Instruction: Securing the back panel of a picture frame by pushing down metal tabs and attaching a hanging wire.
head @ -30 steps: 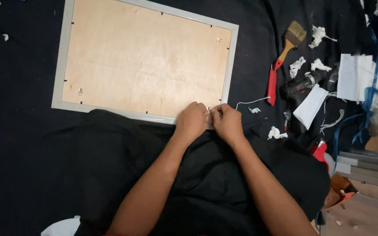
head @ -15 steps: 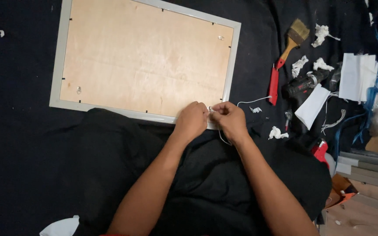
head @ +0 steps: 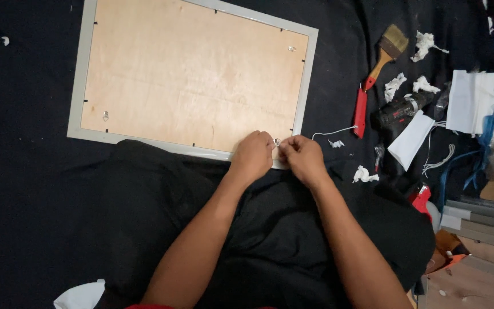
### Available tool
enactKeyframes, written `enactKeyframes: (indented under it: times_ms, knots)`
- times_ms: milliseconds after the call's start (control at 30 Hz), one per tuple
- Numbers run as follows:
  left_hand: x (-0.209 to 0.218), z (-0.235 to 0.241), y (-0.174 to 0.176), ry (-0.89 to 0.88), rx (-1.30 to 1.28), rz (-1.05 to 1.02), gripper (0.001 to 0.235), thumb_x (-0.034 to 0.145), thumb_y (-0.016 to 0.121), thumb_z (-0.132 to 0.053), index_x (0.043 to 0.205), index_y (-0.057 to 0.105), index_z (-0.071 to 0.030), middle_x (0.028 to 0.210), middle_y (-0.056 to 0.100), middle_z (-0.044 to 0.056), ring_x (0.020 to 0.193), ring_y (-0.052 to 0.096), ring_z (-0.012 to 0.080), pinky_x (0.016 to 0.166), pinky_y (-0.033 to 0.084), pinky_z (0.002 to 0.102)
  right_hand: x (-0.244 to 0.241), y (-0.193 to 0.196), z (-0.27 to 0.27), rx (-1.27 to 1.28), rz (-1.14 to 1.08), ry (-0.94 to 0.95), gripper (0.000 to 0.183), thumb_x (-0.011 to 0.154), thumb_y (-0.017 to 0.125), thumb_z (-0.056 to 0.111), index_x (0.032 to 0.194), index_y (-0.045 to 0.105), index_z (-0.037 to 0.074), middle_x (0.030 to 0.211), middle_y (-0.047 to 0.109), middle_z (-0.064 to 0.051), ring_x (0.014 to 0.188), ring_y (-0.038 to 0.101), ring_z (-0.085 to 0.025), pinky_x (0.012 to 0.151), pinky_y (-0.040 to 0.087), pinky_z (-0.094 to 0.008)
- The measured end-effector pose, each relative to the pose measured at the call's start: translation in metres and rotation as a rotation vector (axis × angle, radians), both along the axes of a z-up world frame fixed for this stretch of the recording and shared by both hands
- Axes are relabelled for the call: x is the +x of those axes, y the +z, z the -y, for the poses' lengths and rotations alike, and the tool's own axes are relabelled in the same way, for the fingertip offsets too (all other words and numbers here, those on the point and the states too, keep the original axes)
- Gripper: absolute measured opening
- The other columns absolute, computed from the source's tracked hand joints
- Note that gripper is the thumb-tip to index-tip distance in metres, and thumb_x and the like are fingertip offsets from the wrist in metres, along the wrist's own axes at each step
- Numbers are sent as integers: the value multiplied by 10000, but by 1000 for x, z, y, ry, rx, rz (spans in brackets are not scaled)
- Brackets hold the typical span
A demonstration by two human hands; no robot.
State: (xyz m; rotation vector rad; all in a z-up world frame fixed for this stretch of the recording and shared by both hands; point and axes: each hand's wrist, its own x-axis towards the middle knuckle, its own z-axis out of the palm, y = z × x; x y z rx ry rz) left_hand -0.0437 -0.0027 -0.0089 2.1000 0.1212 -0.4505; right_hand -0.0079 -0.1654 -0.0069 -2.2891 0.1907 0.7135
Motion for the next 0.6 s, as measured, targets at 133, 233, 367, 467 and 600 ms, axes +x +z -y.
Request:
enactKeyframes:
  times_ms: [133,233,367,467,600]
  knots:
    - [1,2,-6,-8,-3,-10,241,989,522,-160,1063,699,-13,932,625,201,963,673,436,823,564,515,1,4,2,57,-15,-79,166,927,672,181,973,764,51,718,733,-111,690,706,-214,627,539,-331]
    - [3,-2,8,30,-29,-34,254,990,517,-152,1066,715,-12,944,640,200,982,672,435,844,559,505,1,3,5,21,19,-42,158,920,687,188,1001,769,79,746,731,-110,690,707,-221,621,536,-333]
    - [7,0,2,49,-41,-30,251,981,541,-196,1065,729,-52,939,656,175,975,684,409,834,564,496,1,10,3,24,52,-6,150,911,709,186,1005,766,83,778,727,-119,702,694,-230,619,521,-347]
    - [7,0,11,86,-87,-56,247,967,568,-220,1058,746,-76,946,689,178,990,689,419,842,560,514,-1,18,-2,50,72,-10,142,909,708,169,1005,757,77,789,706,-110,712,665,-211,628,507,-334]
    - [10,-3,26,131,-189,-158,301,947,583,-256,1106,763,-76,1007,737,201,1070,681,437,906,546,527,-1,27,-6,10,93,-14,153,891,732,228,1025,773,167,793,716,-76,725,673,-205,658,517,-341]
